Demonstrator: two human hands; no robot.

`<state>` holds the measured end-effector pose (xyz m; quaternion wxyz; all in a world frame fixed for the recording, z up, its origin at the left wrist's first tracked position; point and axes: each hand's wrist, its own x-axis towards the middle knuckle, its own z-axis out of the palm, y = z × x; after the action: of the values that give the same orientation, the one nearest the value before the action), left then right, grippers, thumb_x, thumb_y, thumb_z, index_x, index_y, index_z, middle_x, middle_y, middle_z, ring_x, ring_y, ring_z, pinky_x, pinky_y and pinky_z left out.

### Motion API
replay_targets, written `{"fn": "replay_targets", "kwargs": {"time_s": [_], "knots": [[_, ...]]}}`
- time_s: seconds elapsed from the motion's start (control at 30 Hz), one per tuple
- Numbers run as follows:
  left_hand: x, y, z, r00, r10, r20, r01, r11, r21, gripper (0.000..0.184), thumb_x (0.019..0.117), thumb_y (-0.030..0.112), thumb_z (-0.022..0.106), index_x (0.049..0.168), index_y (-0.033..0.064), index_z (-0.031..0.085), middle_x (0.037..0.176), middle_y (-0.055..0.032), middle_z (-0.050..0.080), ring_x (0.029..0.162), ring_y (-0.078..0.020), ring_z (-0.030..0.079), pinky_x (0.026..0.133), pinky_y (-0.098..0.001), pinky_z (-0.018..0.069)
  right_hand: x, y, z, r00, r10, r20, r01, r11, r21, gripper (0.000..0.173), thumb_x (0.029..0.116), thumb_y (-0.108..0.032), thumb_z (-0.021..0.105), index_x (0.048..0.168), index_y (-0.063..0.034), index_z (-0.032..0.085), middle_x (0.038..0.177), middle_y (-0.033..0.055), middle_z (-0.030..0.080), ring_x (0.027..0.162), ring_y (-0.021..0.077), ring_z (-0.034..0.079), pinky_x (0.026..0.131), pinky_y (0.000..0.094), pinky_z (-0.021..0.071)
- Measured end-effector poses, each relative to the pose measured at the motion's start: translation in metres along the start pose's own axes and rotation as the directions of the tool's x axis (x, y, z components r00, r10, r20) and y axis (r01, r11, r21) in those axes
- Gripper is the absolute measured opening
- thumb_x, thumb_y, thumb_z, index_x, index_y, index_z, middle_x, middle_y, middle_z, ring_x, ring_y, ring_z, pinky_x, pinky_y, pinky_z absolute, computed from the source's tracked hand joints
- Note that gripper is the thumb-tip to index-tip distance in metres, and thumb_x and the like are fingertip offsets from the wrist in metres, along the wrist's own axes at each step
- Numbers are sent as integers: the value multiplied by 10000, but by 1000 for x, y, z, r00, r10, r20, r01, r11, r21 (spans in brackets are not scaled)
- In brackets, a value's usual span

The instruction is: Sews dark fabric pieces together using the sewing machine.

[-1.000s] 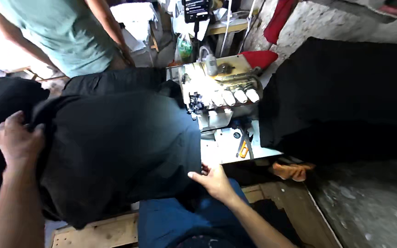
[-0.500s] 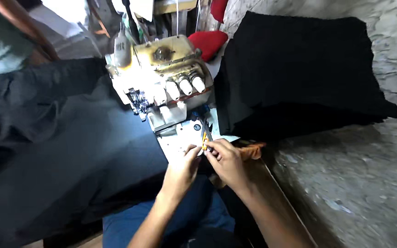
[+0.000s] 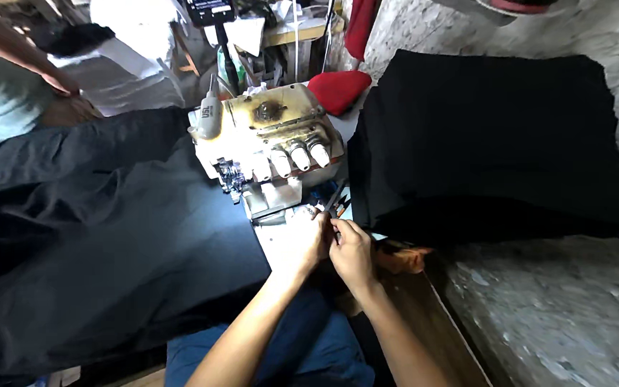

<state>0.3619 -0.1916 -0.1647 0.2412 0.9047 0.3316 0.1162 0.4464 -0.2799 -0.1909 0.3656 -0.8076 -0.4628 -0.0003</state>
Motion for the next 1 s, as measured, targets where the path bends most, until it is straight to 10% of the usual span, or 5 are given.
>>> {"fn": "replay_targets", "kwargs": {"time_s": [0.57, 0.63, 0.77, 0.87, 1.0], "knots": [[16, -7, 2, 986, 164, -35, -162, 985, 60, 263, 993, 89, 562, 1197, 81, 728, 1189, -133, 708, 1149, -313, 658, 976, -476, 537, 7, -8, -4, 997, -70, 17, 71, 997, -6, 209, 860, 61, 657, 1053, 51, 737, 1011, 224, 727, 935, 365, 728, 837, 539, 590], [-27, -4, -10, 978, 178, -108, -182, 983, -30, 360, 986, 63, 570, 1324, 125, 679, 1299, -110, 680, 1154, -285, 660, 965, -465, 537, 1, -15, -21, 995, -63, 81, 57, 996, 68, 197, 899, 19, 661, 1082, 46, 729, 987, 209, 727, 855, 318, 718, 785, 499, 589], [-186, -42, -9, 963, 196, -186, -253, 893, -372, 257, 951, -19, 575, 1103, 92, 750, 1142, -47, 729, 1114, -165, 674, 989, -357, 558, -33, -35, -35, 974, -38, 224, -27, 959, 281, 187, 940, -179, 691, 1066, -51, 743, 978, 66, 736, 793, 87, 708, 703, 265, 614], [-301, -116, -13, 979, -133, -153, 44, 876, -480, 218, 947, 21, 578, 1019, 70, 778, 1098, -27, 764, 1040, -107, 720, 950, -329, 602, -38, -67, -2, 952, -128, 277, -3, 903, 429, 371, 910, -230, 742, 1198, 0, 702, 1109, 113, 727, 996, 136, 718, 880, 297, 611], [-367, -141, -61, 811, -473, -345, 327, 854, -404, 222, 970, 147, 577, 1102, 73, 739, 1077, -22, 731, 876, -64, 693, 763, -270, 604, -70, -105, 32, 837, -135, 531, -250, 768, 590, 459, 893, -310, 785, 1204, 9, 675, 1080, 93, 736, 1004, 132, 705, 924, 343, 586]]}}
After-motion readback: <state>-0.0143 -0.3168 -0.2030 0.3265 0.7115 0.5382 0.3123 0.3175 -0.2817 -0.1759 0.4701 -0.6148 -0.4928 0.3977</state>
